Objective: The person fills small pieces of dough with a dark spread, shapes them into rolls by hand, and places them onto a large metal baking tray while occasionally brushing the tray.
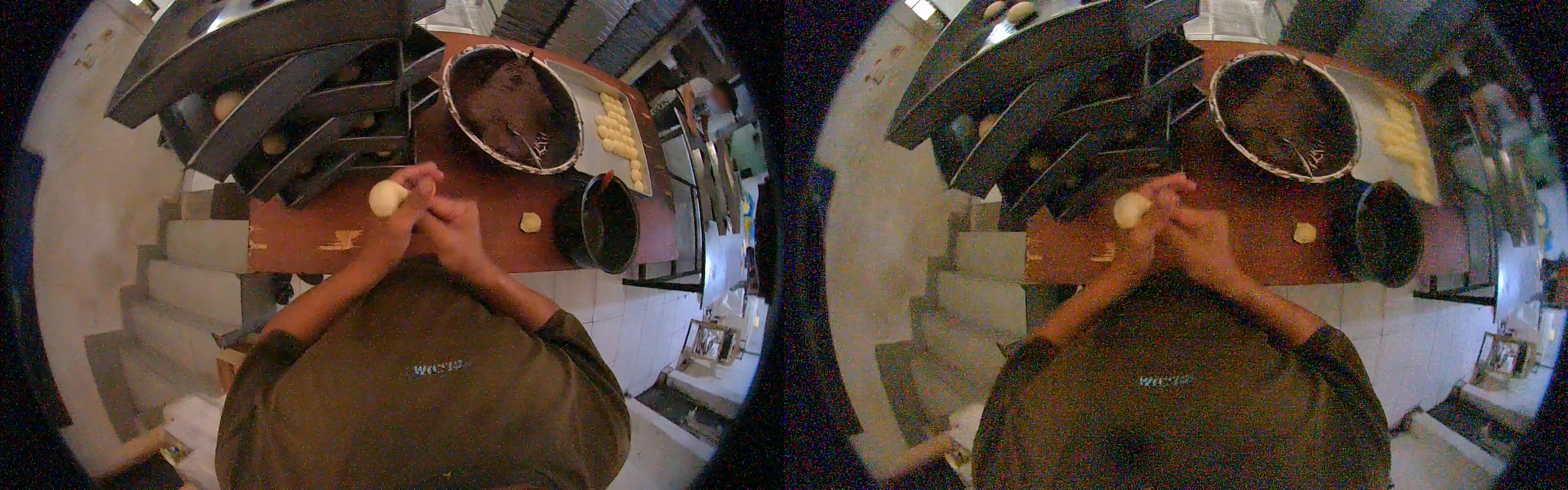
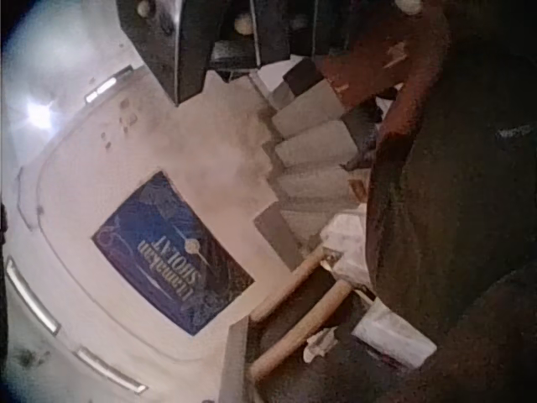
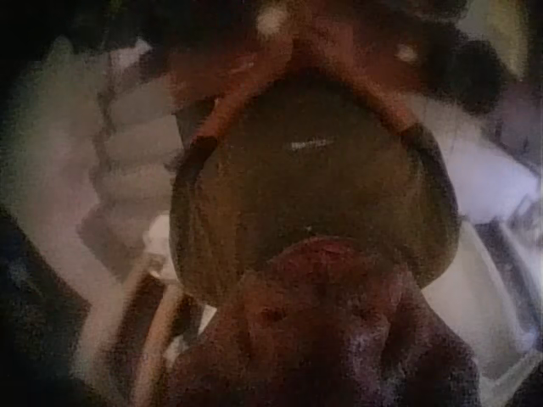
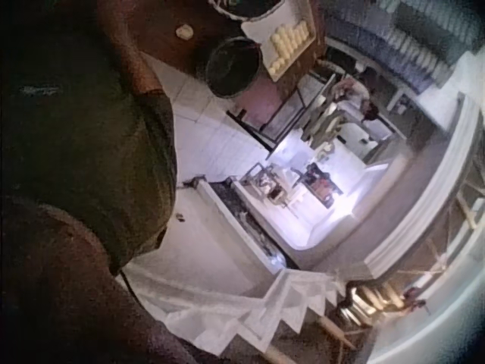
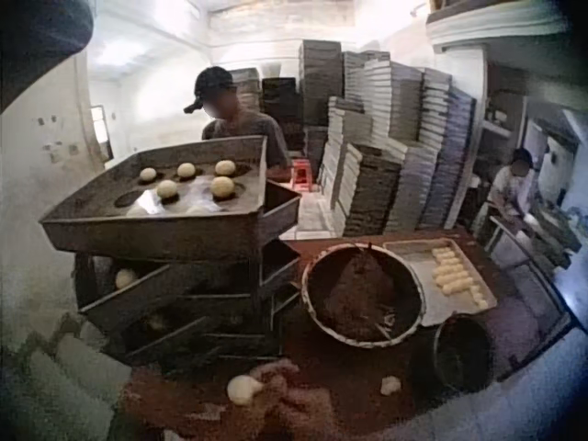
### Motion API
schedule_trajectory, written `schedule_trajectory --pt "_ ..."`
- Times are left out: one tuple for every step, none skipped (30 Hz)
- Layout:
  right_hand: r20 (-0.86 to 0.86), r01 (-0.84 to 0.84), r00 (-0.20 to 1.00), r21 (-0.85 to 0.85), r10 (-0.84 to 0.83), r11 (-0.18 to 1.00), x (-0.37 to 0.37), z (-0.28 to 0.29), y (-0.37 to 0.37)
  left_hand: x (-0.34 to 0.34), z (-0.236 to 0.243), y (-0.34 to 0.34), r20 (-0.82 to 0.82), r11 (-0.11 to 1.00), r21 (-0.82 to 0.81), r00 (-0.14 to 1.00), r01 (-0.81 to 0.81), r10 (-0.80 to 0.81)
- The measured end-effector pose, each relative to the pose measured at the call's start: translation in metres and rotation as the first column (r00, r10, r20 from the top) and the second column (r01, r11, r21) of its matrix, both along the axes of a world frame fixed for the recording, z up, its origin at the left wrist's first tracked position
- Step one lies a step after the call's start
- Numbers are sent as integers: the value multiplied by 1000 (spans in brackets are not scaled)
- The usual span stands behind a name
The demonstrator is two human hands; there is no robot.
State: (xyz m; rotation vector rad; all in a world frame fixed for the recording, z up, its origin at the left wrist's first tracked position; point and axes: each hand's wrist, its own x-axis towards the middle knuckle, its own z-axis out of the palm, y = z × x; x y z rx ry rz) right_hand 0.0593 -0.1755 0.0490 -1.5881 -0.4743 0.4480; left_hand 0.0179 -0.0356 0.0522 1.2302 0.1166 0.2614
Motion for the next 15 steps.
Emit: schedule_trajectory --pt "146 -80 985 -84 92 993 -1 14 -9 3 -7 4 -118 1000 14 993 -8 10" --pt "285 -147 939 -175 193 974 6 40 -27 1 3 3 -159 958 276 979 -80 127" --pt "413 -187 863 -272 290 944 12 56 -38 2 0 10 -97 916 397 989 -63 110" --pt "545 -55 822 -208 163 977 12 62 -34 1 -2 17 -53 860 510 997 -25 60" --pt "649 68 760 -145 43 987 6 66 -24 -2 -11 15 -61 826 562 998 34 0" --pt "701 109 713 -132 15 985 4 55 -27 -3 -17 16 -65 784 615 996 83 -55" --pt "746 117 666 -122 13 986 4 44 -28 -7 -29 13 -121 773 613 986 166 -116" --pt "754 60 652 -153 77 986 9 4 -36 -10 -41 10 -172 742 621 967 254 -187" --pt "780 12 613 -166 124 986 18 -30 -45 -14 -51 10 -173 699 681 976 216 -133" --pt "751 119 630 -343 197 932 18 -50 -71 -23 -65 14 -156 649 743 985 165 -71" --pt "706 205 655 -507 268 837 18 -70 -103 -24 -88 28 -173 578 798 984 171 -53" --pt "695 256 667 -552 269 794 27 -106 -131 -22 -110 40 -185 498 847 982 185 -50" --pt "669 278 688 -602 282 749 32 -139 -148 -24 -146 60 -261 398 877 962 270 -79" --pt "716 394 640 -617 279 681 45 -154 -149 -22 -166 71 -339 289 889 935 356 -107" --pt "766 511 576 -610 286 605 67 -165 -147 -11 -167 64 -316 196 925 945 327 -86"
